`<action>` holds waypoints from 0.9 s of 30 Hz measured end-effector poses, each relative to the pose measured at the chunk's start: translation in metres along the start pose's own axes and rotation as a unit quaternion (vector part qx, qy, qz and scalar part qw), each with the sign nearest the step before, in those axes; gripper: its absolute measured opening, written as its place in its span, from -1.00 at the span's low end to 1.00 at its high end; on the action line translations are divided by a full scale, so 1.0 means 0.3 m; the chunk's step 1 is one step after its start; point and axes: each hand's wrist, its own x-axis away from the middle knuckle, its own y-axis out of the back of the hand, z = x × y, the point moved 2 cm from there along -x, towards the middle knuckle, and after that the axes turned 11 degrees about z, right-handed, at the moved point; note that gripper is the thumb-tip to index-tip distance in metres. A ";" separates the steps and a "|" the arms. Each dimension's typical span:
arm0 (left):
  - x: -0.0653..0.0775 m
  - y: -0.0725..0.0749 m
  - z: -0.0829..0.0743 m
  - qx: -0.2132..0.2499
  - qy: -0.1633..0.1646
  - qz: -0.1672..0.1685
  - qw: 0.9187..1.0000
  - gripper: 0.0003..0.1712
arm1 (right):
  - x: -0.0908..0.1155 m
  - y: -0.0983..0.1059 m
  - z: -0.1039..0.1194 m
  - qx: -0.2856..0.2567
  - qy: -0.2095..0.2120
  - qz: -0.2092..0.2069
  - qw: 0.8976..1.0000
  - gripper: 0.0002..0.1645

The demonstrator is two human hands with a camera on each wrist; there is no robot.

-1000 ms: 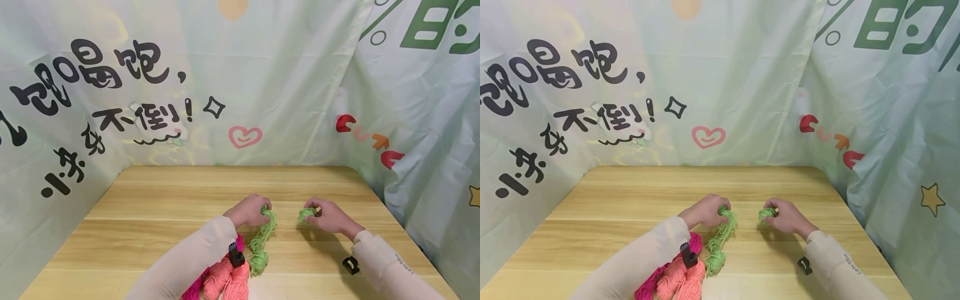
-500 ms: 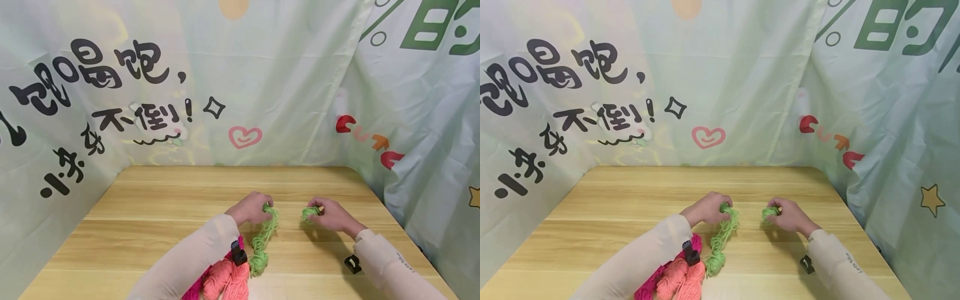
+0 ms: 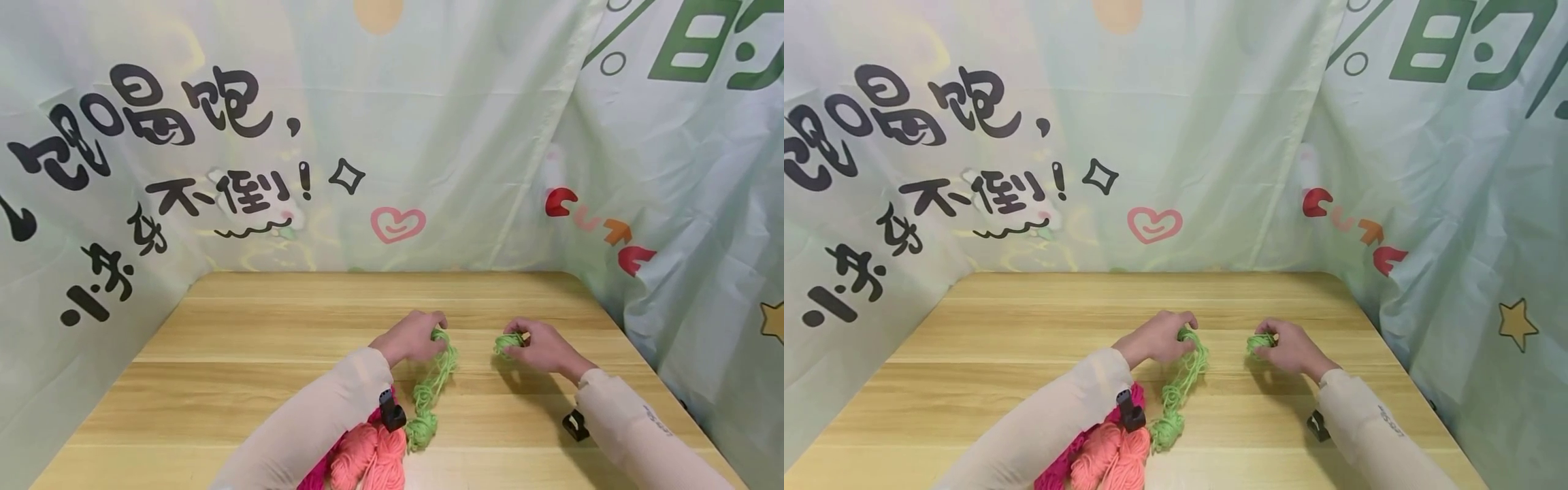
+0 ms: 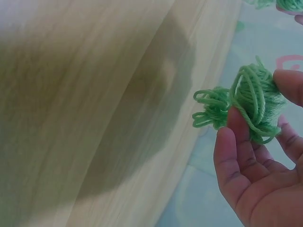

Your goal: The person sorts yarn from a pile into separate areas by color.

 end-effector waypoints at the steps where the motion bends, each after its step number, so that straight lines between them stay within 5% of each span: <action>1: 0.000 0.003 -0.002 0.000 0.001 -0.001 1.000 -0.58 | -0.002 0.002 -0.002 0.000 0.000 0.000 1.000 -0.77; 27: -0.028 0.047 -0.041 0.011 -0.017 -0.021 1.000 -0.61 | -0.005 0.028 -0.027 0.019 -0.008 -0.007 1.000 -0.69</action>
